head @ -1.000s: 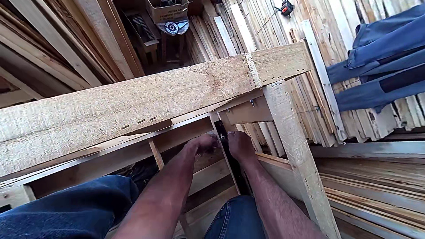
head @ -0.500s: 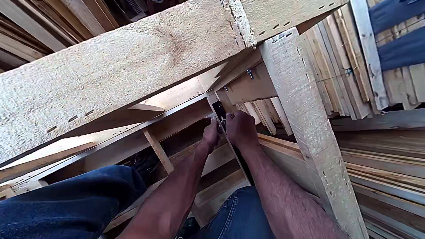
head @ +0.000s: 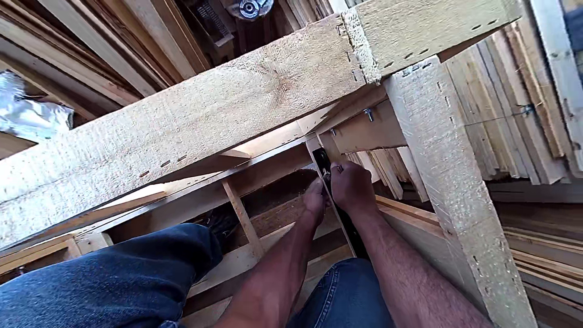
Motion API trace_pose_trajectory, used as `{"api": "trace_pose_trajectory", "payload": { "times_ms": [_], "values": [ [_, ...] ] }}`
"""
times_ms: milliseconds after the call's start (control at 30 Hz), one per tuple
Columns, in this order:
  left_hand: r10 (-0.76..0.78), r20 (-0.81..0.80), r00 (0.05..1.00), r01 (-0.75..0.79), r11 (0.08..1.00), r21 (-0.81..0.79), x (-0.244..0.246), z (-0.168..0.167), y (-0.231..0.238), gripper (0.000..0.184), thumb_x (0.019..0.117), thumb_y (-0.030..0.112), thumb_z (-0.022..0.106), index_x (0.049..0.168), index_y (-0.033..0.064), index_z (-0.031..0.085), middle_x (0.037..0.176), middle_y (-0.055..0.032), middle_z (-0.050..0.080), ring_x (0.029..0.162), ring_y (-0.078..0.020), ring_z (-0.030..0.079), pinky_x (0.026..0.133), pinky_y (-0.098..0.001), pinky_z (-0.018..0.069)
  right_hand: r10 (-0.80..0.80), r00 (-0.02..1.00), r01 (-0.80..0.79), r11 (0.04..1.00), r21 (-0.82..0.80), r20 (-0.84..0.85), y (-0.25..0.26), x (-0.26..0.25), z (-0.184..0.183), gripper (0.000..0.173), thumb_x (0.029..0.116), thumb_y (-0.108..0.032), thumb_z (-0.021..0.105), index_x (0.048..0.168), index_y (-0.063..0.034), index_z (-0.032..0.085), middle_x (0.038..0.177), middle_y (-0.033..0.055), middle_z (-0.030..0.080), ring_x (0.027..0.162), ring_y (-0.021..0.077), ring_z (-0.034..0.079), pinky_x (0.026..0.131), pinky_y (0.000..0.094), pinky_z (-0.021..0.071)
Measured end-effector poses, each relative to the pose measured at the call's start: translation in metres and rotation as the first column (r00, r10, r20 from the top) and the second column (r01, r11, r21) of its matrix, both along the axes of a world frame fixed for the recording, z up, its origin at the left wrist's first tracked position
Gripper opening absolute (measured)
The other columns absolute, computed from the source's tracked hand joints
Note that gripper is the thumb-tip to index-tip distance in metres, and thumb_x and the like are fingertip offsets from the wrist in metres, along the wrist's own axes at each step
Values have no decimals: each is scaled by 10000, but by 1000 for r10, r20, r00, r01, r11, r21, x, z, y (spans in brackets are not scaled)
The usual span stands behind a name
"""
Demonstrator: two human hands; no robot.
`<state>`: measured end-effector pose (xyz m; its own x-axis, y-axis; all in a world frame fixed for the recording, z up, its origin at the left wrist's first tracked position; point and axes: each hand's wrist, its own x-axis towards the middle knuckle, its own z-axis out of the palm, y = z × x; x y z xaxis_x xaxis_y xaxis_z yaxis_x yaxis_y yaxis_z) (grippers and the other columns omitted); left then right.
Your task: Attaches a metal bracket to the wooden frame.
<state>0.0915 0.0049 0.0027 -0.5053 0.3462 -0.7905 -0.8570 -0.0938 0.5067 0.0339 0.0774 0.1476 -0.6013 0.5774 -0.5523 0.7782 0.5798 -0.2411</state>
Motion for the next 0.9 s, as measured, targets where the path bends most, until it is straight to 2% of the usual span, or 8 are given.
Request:
{"api": "trace_pose_trajectory", "payload": {
  "times_ms": [100, 267, 367, 467, 567, 633, 767, 900],
  "values": [
    [-42, 99, 994, 20, 977, 212, -2, -15, -17, 349, 1097, 320, 453, 1426, 253, 550, 858, -28, 619, 585, -88, 534, 503, -238, 456, 6, 1000, -7, 1000, 18, 7, 2, 1, -1, 405, 1077, -322, 487, 767, -83, 593, 688, 103, 587, 658, 270, 619, 585, 480, 494],
    [-74, 67, 995, 64, 987, 145, -25, -29, -8, 392, 1073, 173, 486, 1459, 204, 545, 805, -57, 583, 552, -122, 466, 482, -279, 402, 31, 1000, -31, 999, 43, 5, 1, 1, -4, 427, 1084, -332, 475, 764, -76, 592, 716, 109, 603, 681, 276, 629, 605, 487, 504],
    [-147, 70, 987, 130, 971, 201, -31, -32, -18, 458, 1063, 160, 513, 1514, 233, 487, 947, -67, 629, 623, -113, 488, 531, -275, 414, 37, 999, -37, 998, 44, 3, 2, 2, -3, 438, 1088, -337, 472, 758, -72, 587, 725, 117, 596, 695, 281, 624, 617, 496, 499],
    [-351, 34, 936, 344, 929, 134, -47, -28, -33, 478, 1073, 187, 535, 1540, 256, 459, 963, -63, 625, 545, -88, 430, 484, -247, 381, 46, 999, -45, 998, 46, -15, 2, 4, -5, 425, 1086, -325, 469, 776, -65, 597, 718, 125, 600, 684, 288, 627, 607, 504, 495],
    [-516, 3, 857, 512, 851, 117, -65, -21, -43, 568, 1088, 163, 495, 1612, 302, 326, 1121, -81, 690, 519, -91, 454, 481, -250, 413, 44, 999, -43, 998, 46, -19, 1, 4, -5, 436, 1090, -330, 464, 780, -51, 593, 724, 136, 597, 690, 300, 623, 609, 511, 488],
    [-605, -9, 796, 602, 789, 124, -75, -19, -45, 595, 1083, 136, 491, 1623, 298, 298, 1127, -74, 702, 521, -85, 467, 479, -245, 420, 46, 999, -45, 998, 48, -8, 0, 3, -3, 447, 1094, -339, 457, 783, -49, 594, 737, 146, 608, 707, 310, 634, 617, 518, 495],
    [-733, -45, 679, 731, 669, 133, -96, -16, -43, 479, 1076, 100, 476, 1538, 224, 449, 1161, -84, 708, 668, -118, 618, 589, -268, 523, 61, 998, -60, 996, 59, -23, 0, 4, -3, 450, 1091, -320, 455, 746, -51, 560, 704, 139, 572, 676, 304, 602, 594, 506, 465],
    [-792, -120, 599, 800, 599, 46, -124, -10, -37, 299, 1043, 97, 541, 1334, 124, 604, 957, -55, 711, 577, -80, 551, 493, -225, 441, 49, 999, -48, 997, 53, -19, 1, 4, -3, 443, 1092, -321, 454, 764, -54, 584, 722, 136, 590, 691, 301, 618, 607, 507, 478]
  ]
}}
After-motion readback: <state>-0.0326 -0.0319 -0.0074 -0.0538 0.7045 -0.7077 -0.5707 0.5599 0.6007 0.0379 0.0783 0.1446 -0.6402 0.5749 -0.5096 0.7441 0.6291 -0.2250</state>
